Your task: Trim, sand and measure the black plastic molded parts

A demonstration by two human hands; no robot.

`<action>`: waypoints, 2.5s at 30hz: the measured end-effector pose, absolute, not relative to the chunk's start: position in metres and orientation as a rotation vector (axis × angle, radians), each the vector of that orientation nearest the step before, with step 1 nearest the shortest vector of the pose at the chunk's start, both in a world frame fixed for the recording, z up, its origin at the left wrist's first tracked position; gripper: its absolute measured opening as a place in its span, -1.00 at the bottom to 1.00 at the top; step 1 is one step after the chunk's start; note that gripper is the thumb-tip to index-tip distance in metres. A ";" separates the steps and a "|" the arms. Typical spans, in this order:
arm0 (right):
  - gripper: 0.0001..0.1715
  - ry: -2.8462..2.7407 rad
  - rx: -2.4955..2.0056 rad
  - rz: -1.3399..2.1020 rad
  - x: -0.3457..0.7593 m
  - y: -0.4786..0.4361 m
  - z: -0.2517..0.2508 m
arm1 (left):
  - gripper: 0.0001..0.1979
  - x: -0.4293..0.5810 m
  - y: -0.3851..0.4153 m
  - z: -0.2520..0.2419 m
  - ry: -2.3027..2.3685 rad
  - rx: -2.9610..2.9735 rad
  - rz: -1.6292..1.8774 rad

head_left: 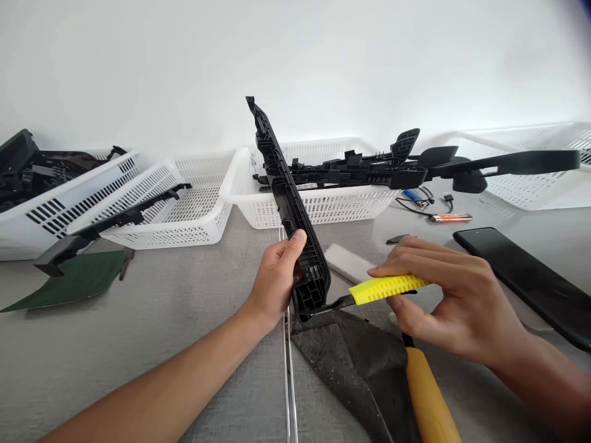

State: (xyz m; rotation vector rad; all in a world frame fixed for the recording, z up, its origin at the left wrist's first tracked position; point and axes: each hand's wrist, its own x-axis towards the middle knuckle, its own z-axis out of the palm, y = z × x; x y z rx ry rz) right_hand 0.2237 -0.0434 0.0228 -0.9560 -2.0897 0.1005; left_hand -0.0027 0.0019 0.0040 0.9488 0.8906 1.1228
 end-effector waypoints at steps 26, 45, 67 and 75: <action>-0.72 -1.912 -1.230 0.495 0.233 -0.018 0.002 | -0.34 -0.013 0.007 -0.008 0.989 0.863 1.261; -0.45 -1.755 -1.620 0.481 0.244 0.006 -0.023 | -0.42 -0.029 0.009 -0.001 0.865 0.902 1.227; -0.22 -2.165 -1.363 0.517 0.261 0.001 -0.023 | -0.41 -0.027 0.008 0.000 0.815 1.018 1.114; -0.25 -2.349 -1.445 0.347 0.259 -0.002 -0.030 | -0.37 -0.028 0.008 0.001 0.785 1.017 1.084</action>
